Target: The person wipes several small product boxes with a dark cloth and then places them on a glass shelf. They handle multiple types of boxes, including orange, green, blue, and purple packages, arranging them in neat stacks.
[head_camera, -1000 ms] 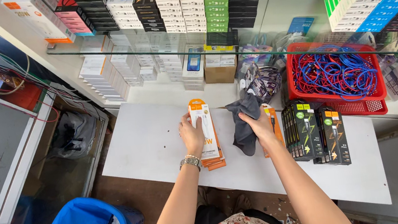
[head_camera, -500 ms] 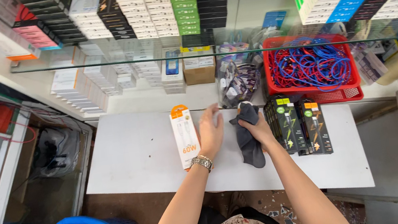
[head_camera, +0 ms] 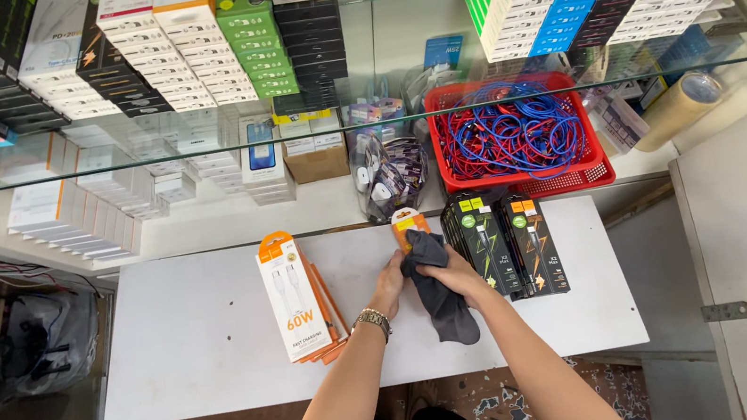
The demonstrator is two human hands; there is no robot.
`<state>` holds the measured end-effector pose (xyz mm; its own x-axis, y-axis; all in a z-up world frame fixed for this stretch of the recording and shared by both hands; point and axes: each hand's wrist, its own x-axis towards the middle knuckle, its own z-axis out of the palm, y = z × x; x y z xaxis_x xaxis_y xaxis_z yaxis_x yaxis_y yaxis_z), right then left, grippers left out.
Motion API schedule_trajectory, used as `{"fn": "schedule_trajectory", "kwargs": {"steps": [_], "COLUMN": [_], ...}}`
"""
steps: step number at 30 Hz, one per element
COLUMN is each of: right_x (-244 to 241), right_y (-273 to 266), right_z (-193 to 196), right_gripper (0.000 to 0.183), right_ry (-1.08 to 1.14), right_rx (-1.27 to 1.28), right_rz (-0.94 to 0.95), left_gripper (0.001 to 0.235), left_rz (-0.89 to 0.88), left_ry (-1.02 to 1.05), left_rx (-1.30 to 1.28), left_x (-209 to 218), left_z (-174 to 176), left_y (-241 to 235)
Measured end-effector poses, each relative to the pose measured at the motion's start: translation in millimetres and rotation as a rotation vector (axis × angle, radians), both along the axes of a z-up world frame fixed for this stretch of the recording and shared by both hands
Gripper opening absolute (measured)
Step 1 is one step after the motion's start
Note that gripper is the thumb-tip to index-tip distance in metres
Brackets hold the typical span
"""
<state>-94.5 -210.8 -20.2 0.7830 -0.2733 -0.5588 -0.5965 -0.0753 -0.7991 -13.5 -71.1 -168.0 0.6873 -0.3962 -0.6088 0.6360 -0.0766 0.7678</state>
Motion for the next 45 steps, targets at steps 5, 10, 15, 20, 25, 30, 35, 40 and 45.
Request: {"fn": "schedule_trajectory", "kwargs": {"steps": [5,10,15,20,25,30,35,40,45], "right_x": [-3.2,7.1,36.4,57.1,66.5,68.1,69.1,76.6,79.3], "right_y": [0.5,-9.1,20.3,75.9,74.3,88.9,101.6,81.9,82.7], "right_z": [27.9,61.7,80.4,85.3,96.5,105.6,113.4,104.1,58.4], "right_gripper": [0.072,0.07,0.08,0.085,0.074,0.069,0.068,0.058,0.048], "right_ry": [-0.136,-0.144,-0.47,-0.611,-0.602,-0.616,-0.628,-0.693,-0.769], "right_rx": [0.169,0.245,0.481,0.275,0.358,0.319,0.293,0.392,0.377], "right_rz": [0.122,-0.025,-0.376,-0.194,-0.264,-0.266,-0.212,-0.343,-0.384], "left_gripper": [0.054,0.038,0.037,0.043,0.034,0.037,0.032,0.015,0.028], "left_rz": [0.095,0.22,0.05,0.003,-0.01,-0.004,-0.012,-0.065,0.143], "left_ry": [-0.086,-0.469,-0.978,-0.999,-0.959,-0.708,-0.877,-0.714,-0.766], "left_rx": [-0.019,-0.002,0.35,0.364,0.282,0.214,0.244,0.133,-0.272], "left_x": [19.1,31.7,14.4,-9.4,-16.4,-15.9,-11.7,-16.3,1.8], "left_z": [31.3,109.1,179.5,209.1,238.1,253.8,256.6,260.7,259.3], "left_y": [18.6,49.8,68.6,75.1,96.2,106.2,109.5,111.1,109.1]}}
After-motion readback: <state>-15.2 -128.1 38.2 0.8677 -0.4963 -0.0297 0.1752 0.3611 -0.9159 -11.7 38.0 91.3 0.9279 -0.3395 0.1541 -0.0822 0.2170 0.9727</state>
